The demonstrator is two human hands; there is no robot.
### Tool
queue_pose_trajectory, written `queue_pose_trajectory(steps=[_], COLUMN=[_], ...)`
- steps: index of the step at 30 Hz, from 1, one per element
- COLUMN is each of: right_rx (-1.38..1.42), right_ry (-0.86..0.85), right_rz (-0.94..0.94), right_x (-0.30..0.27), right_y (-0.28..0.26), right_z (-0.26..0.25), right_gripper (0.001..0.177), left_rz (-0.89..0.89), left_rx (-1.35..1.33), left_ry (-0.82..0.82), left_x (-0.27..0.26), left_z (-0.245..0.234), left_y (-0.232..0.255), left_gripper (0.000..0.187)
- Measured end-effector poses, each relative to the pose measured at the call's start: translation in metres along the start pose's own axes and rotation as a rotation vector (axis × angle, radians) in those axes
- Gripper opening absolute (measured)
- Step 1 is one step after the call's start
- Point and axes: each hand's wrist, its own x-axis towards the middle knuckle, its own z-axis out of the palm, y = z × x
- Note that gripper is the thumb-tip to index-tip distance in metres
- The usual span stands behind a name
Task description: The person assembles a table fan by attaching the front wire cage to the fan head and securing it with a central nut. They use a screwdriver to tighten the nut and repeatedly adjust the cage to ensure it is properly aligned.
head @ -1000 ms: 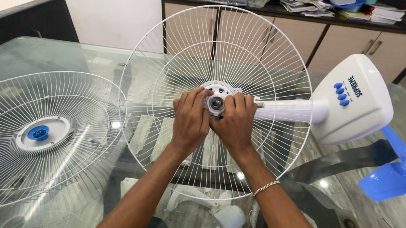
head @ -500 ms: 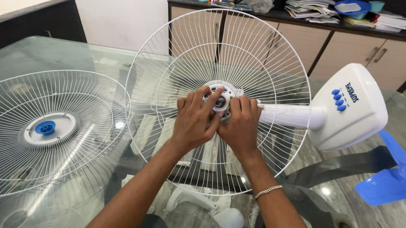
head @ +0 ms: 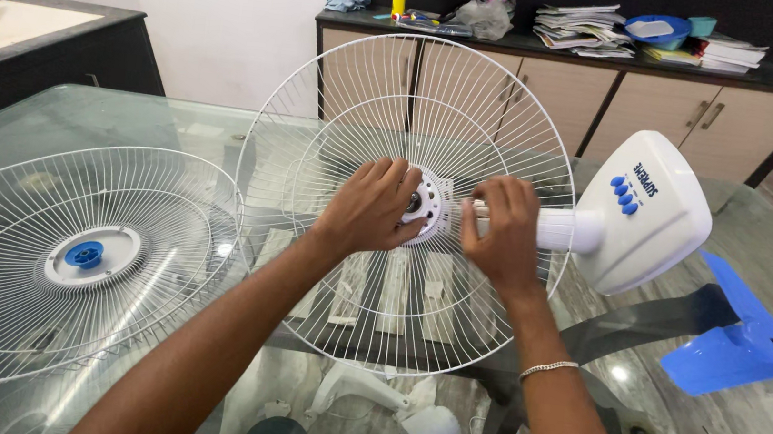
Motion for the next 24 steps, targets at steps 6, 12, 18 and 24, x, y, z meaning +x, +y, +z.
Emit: queue_pose_trajectory(steps=[6,12,18,24], right_rx=[-0.154,0.092,0.219,0.286], right_ry=[0.117,0.020,-0.133,-0.149], right_rz=[0.241,0.511,0.848,0.634], right_x=[0.002,0.002,0.002,-0.016], right_y=[0.037,0.039,0.051,0.072], right_z=[-0.032,-0.036,-0.040,-0.042], right_gripper=[0.039,0.053,0.052,0.051], left_rz=[0.042,0.043,-0.100,-0.139], left_rx=[-0.002,0.138,0.012,-0.060], left_ry=[-0.076,-0.182,-0.270,-0.187], left_x=[0.013,0.021,0.020,0.017], left_z=[0.008,0.014,0.007,0.005], left_y=[-0.013,-0.015,-0.012,-0.006], left_gripper=[0.066,0.078,0.077,0.068])
